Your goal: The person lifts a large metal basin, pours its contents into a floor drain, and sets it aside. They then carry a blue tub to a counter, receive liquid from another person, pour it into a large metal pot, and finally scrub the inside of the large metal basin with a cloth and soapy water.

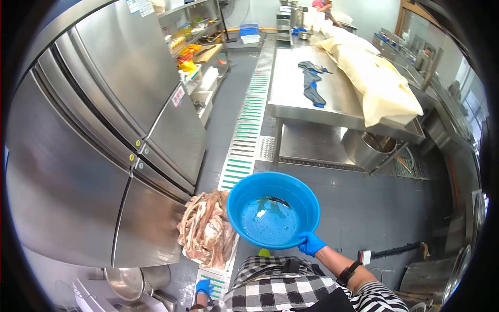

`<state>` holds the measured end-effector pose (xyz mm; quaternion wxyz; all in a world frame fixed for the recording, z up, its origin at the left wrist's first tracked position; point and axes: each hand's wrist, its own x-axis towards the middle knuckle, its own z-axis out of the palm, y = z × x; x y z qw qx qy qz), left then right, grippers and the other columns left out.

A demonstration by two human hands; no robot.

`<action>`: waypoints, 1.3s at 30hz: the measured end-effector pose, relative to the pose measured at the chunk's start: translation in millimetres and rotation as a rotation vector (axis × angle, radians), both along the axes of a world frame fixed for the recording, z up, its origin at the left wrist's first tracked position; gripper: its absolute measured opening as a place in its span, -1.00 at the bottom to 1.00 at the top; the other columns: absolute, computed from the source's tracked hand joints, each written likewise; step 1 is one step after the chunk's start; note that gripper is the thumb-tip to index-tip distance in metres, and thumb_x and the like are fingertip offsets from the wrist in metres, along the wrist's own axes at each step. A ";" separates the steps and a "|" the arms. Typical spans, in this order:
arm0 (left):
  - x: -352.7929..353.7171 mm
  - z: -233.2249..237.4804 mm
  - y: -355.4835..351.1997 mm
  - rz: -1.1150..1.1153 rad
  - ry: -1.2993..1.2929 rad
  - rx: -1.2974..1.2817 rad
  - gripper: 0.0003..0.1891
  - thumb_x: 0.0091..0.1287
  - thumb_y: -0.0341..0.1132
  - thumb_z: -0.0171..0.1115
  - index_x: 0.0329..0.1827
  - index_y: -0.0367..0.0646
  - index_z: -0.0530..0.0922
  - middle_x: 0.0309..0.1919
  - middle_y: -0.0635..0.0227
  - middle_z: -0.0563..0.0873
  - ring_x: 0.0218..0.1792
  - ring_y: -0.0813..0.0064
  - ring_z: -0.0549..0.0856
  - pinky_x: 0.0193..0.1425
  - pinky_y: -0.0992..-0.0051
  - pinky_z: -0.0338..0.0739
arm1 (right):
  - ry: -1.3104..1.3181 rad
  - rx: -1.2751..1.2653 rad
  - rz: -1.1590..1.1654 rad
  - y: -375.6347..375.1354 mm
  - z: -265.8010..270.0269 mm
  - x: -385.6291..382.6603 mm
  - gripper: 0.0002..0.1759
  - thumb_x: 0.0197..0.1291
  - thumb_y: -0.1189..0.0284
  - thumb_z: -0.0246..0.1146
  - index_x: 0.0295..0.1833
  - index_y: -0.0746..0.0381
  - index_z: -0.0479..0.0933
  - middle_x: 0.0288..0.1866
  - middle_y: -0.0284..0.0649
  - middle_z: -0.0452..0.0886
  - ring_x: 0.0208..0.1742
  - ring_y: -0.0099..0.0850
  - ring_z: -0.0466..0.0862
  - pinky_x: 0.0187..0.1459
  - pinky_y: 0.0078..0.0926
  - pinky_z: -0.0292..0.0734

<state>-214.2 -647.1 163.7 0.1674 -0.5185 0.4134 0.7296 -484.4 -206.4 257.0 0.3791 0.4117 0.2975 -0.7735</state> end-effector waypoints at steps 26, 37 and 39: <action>-334.7 0.4 -9.3 -0.102 -0.191 -0.244 -0.82 0.11 -0.21 0.08 -0.27 -0.05 0.44 -0.53 0.33 0.51 -0.54 0.39 0.52 -0.56 0.46 0.39 | -0.013 -0.316 0.202 -227.9 40.4 -514.4 -0.70 -0.04 0.54 0.08 -0.70 0.09 0.16 -0.79 -0.43 0.20 -0.78 -0.60 0.25 -0.73 -0.71 0.22; -660.6 28.3 -178.6 -0.174 -0.064 -0.379 -0.73 0.10 -0.18 0.10 -0.16 -0.06 0.44 -0.37 0.34 0.53 -0.46 0.41 0.55 -0.55 0.45 0.43 | -0.100 -0.108 -0.033 -262.1 21.8 -682.0 -0.72 -0.09 0.57 0.10 -0.68 0.10 0.17 -0.78 -0.42 0.21 -0.78 -0.57 0.27 -0.72 -0.71 0.25; -754.8 62.8 -182.6 -0.255 -0.019 -0.441 -0.72 0.10 -0.19 0.12 -0.15 -0.08 0.44 -0.34 0.35 0.53 -0.45 0.46 0.55 -0.56 0.51 0.42 | -0.107 -0.095 -0.093 -260.5 17.7 -704.2 -0.73 -0.09 0.57 0.10 -0.68 0.10 0.18 -0.78 -0.42 0.22 -0.78 -0.57 0.27 -0.73 -0.71 0.25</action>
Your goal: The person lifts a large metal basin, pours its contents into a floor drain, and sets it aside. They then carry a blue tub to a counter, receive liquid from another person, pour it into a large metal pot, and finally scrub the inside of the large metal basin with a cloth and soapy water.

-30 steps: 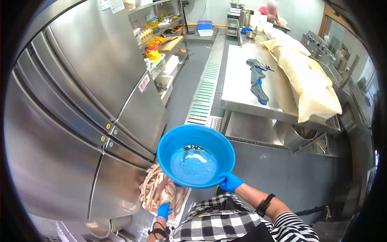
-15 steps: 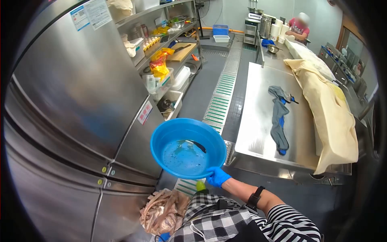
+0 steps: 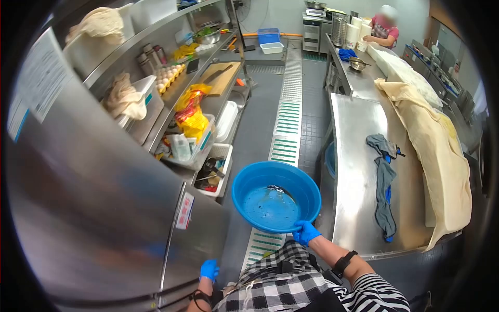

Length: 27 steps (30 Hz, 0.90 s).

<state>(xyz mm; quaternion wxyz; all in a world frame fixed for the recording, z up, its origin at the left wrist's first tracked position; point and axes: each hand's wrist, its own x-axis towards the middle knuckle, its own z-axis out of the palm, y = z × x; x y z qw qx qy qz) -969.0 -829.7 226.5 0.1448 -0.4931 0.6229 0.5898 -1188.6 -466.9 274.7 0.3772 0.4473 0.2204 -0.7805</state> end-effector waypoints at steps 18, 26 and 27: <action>-497.0 9.8 2.2 -0.153 0.074 0.195 -0.74 0.12 -0.16 0.10 -0.17 -0.05 0.47 -0.29 0.38 0.52 -0.37 0.49 0.54 -0.40 0.50 0.41 | -0.011 0.115 0.012 16.5 -61.8 -314.8 -0.85 -0.07 0.46 0.07 -0.59 0.11 0.26 -0.74 -0.36 0.29 -0.79 -0.48 0.29 -0.77 -0.63 0.26; -596.2 -49.2 -61.2 0.041 0.011 0.416 -0.86 0.11 -0.25 0.07 -0.31 -0.05 0.44 -0.49 0.41 0.50 -0.57 0.51 0.49 -0.58 0.57 0.32 | -0.056 0.212 0.055 11.8 -46.0 -487.2 -0.82 -0.09 0.41 0.10 -0.63 0.09 0.27 -0.74 -0.36 0.31 -0.76 -0.48 0.31 -0.76 -0.62 0.24; -611.0 -66.9 -72.5 0.021 0.056 0.542 -0.92 0.11 -0.27 0.07 -0.39 -0.03 0.43 -0.59 0.46 0.47 -0.64 0.53 0.46 -0.64 0.59 0.28 | -0.070 0.232 0.079 9.4 -41.9 -508.1 -0.75 -0.09 0.40 0.09 -0.70 0.07 0.21 -0.78 -0.36 0.26 -0.77 -0.46 0.29 -0.76 -0.61 0.22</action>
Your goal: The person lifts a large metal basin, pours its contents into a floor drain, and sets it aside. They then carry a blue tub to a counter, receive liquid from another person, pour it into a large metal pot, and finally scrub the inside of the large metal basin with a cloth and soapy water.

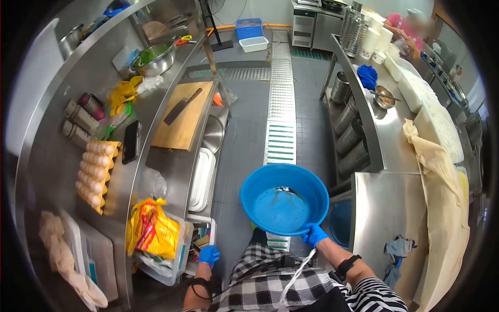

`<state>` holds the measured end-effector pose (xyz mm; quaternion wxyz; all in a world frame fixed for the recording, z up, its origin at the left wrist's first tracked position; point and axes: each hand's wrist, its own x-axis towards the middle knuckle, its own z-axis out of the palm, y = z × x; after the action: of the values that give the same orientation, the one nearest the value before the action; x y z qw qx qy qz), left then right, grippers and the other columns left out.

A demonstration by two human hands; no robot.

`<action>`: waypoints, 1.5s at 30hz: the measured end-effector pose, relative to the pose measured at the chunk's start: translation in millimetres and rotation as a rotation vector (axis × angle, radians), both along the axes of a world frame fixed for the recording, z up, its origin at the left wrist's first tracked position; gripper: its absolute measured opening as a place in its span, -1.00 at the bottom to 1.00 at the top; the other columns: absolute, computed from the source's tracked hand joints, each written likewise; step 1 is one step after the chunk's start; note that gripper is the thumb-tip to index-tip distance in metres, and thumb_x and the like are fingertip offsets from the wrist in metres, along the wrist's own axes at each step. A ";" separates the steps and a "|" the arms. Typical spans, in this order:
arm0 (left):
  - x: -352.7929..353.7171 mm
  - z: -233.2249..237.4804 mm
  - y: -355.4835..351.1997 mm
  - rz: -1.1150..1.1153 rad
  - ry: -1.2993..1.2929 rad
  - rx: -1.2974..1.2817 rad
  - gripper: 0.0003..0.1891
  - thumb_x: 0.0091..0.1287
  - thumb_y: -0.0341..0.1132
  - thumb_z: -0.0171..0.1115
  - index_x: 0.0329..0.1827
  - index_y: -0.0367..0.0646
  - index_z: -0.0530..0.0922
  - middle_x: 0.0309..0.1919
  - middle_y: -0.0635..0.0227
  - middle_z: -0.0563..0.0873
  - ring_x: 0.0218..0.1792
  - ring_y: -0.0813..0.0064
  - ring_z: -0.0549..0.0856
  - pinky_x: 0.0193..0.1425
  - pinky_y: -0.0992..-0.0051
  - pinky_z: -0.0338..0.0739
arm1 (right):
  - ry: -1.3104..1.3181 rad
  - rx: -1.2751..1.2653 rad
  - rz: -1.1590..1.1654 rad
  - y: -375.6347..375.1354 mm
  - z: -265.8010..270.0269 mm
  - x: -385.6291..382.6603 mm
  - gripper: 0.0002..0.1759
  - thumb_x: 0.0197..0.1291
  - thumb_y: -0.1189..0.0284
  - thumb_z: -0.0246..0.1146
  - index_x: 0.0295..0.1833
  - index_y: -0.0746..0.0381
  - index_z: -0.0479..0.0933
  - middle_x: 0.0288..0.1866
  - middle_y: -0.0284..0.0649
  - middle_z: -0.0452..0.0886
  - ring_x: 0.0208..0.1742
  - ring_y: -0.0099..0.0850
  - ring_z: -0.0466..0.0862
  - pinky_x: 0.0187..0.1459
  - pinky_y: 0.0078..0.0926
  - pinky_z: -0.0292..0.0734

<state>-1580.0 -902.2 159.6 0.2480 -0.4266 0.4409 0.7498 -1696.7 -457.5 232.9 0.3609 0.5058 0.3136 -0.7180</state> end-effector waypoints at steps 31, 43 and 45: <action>-677.1 -283.7 56.6 0.081 -0.136 -0.184 -0.66 0.17 -0.20 0.00 0.00 -0.11 0.40 -0.24 0.27 0.53 -0.28 0.40 0.55 -0.28 0.43 0.47 | -0.018 0.214 0.102 -7.1 -287.7 -594.9 -0.91 -0.14 0.45 0.15 -0.46 0.08 0.36 -0.62 -0.38 0.41 -0.65 -0.54 0.36 -0.68 -0.66 0.20; -853.2 -507.5 -15.8 0.708 0.198 -0.104 -0.51 0.22 -0.08 -0.06 0.14 -0.17 0.22 0.01 0.05 0.40 -0.03 0.16 0.46 0.03 0.28 0.34 | 0.315 0.211 0.351 -15.9 -467.9 -782.7 -0.94 -0.08 0.45 0.13 -0.41 0.14 0.41 -0.59 -0.36 0.48 -0.68 -0.55 0.42 -0.75 -0.69 0.20; -861.1 -522.7 -37.5 0.898 0.333 -0.089 -0.50 0.22 -0.09 -0.07 0.16 -0.18 0.18 0.05 0.08 0.37 0.03 0.16 0.42 0.13 0.25 0.24 | 0.334 0.292 0.416 -25.7 -469.8 -803.1 -0.92 -0.08 0.46 0.10 -0.39 0.16 0.40 -0.60 -0.33 0.47 -0.72 -0.54 0.39 -0.76 -0.70 0.21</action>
<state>-2441.0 -939.7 -363.1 -0.1929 -0.4590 0.2786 0.8213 -2499.8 -483.2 -236.9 0.3671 0.3521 0.5654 -0.6493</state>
